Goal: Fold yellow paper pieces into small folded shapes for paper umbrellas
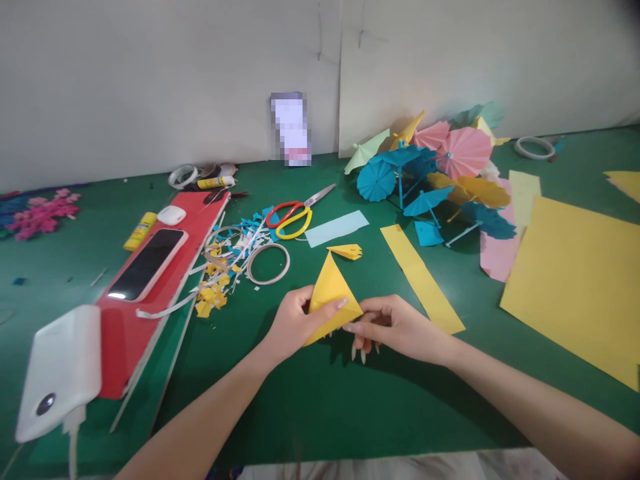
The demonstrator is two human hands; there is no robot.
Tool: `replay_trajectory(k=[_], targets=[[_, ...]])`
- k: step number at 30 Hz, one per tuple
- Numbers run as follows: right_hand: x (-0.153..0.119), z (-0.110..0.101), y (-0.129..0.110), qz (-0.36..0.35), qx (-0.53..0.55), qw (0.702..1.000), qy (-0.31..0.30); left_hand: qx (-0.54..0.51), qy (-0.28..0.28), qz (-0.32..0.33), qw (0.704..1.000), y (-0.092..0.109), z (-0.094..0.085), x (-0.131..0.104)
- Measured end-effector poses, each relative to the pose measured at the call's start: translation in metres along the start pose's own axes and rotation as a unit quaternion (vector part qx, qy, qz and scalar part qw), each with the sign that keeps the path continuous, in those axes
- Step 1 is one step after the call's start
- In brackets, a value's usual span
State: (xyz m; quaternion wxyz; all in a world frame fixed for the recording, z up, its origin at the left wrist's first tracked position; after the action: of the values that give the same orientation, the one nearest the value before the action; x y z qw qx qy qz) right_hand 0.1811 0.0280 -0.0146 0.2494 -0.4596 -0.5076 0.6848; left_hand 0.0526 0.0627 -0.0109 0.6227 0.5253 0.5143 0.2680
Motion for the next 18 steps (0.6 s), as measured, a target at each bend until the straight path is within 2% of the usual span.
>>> replay_trajectory(k=[11,18], targets=[[-0.001,0.002,-0.003,-0.038,-0.011,0.999,-0.004,-0.022,-0.049,-0.022,0.998,0.001,0.009,-0.002],[-0.001,-0.006,-0.006,-0.031,-0.017,0.999,0.014,0.027,-0.067,0.04,0.997,0.004,-0.001,0.003]])
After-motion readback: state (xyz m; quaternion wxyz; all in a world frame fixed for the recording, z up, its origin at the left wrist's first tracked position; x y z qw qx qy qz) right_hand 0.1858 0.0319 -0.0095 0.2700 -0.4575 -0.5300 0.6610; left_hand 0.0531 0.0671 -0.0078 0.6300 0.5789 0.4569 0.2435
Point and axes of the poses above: each hand's wrist, its own x-axis towards the middle knuckle, its own z-axis out of the palm, y = z × x, the point moved 7 cm from there along x, towards the middle knuckle, and after that the axes turned 1 degree about x, right-handed, at the moved point
